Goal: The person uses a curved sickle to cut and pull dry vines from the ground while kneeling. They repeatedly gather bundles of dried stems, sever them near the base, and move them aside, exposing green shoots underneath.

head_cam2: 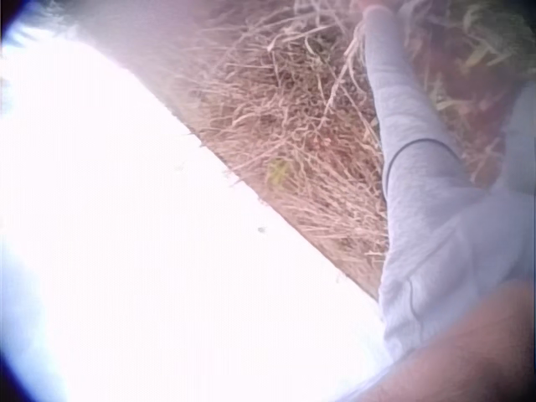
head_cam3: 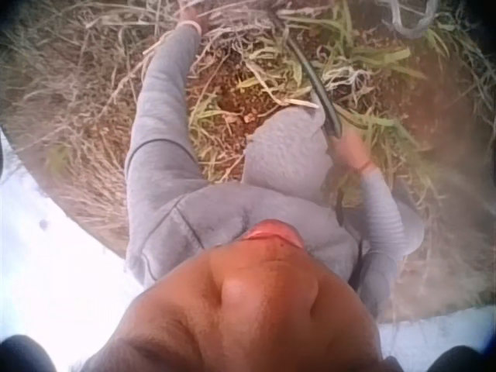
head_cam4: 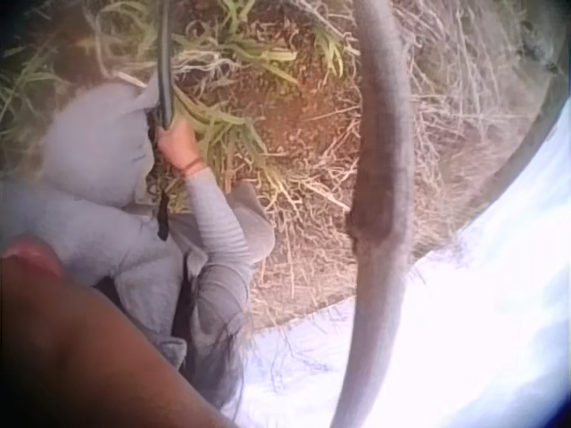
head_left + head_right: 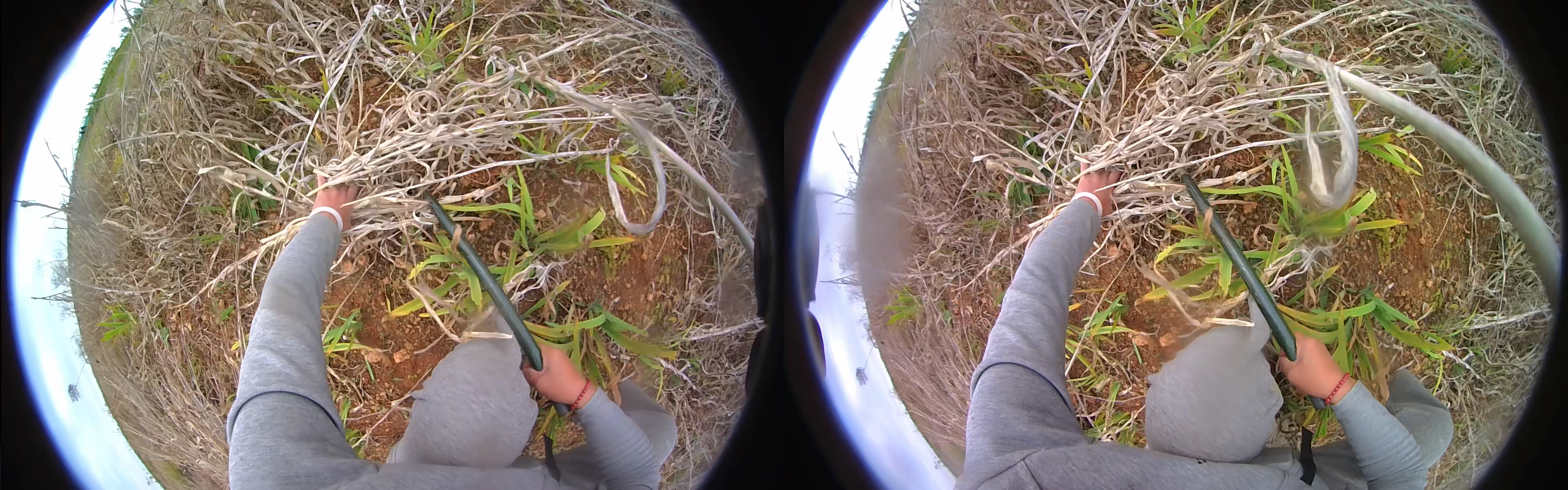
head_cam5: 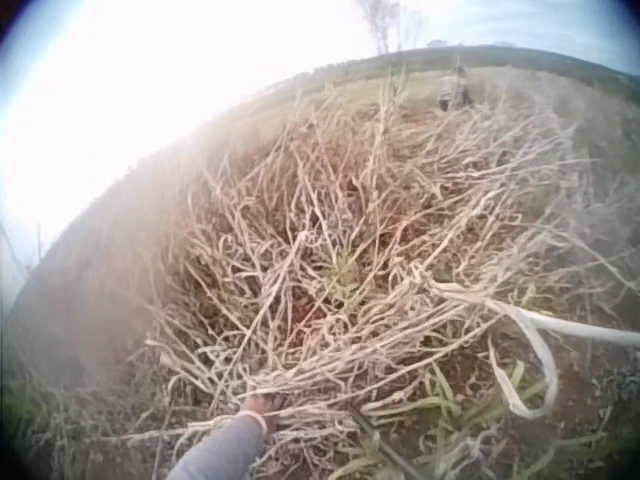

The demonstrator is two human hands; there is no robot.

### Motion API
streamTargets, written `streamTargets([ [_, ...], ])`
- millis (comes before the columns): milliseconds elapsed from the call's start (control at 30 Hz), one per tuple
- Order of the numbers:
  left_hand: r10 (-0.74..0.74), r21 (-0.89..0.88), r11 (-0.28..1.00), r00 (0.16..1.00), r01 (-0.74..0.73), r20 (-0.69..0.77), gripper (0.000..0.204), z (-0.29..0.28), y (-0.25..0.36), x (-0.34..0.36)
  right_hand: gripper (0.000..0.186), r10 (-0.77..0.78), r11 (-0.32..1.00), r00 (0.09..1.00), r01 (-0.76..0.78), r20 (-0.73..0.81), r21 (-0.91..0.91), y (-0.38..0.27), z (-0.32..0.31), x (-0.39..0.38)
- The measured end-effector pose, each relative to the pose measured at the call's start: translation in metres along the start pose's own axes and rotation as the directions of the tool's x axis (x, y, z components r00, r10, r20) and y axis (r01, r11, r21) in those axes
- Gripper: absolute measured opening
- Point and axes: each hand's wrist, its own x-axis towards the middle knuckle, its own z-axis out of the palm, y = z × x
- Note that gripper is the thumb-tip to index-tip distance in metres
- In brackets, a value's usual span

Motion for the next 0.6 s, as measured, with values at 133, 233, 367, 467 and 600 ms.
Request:
streamTargets([
  [133, 0.108, 0.025, 0.994, 0.990, -0.106, -0.095, 0.079, 0.003, -0.011, 0.015, 0.005, 0.018, 0.998, 0.998, -0.021, 0.053, 0.059, 0.007, 0.000, -0.016],
  [233, 0.191, 0.073, 0.979, 0.981, -0.192, 0.022, 0.072, -0.001, -0.016, 0.040, 0.011, 0.013, 0.999, 1.000, -0.015, 0.024, 0.051, 0.005, 0.007, -0.016],
  [367, 0.248, 0.131, 0.955, 0.958, -0.266, 0.142, 0.073, -0.005, -0.017, 0.062, 0.016, -0.096, 0.985, 0.993, 0.104, -0.066, 0.138, 0.007, 0.020, -0.013],
  [467, 0.263, 0.143, 0.950, 0.959, -0.277, 0.108, 0.075, -0.007, -0.018, 0.065, 0.021, -0.100, 0.980, 0.992, 0.112, -0.075, 0.165, 0.012, 0.028, -0.015],
  [600, 0.280, 0.118, 0.948, 0.952, -0.294, 0.127, 0.078, -0.013, -0.018, 0.066, 0.025, -0.074, 0.983, 0.995, 0.083, -0.062, 0.167, 0.012, 0.029, -0.016],
])
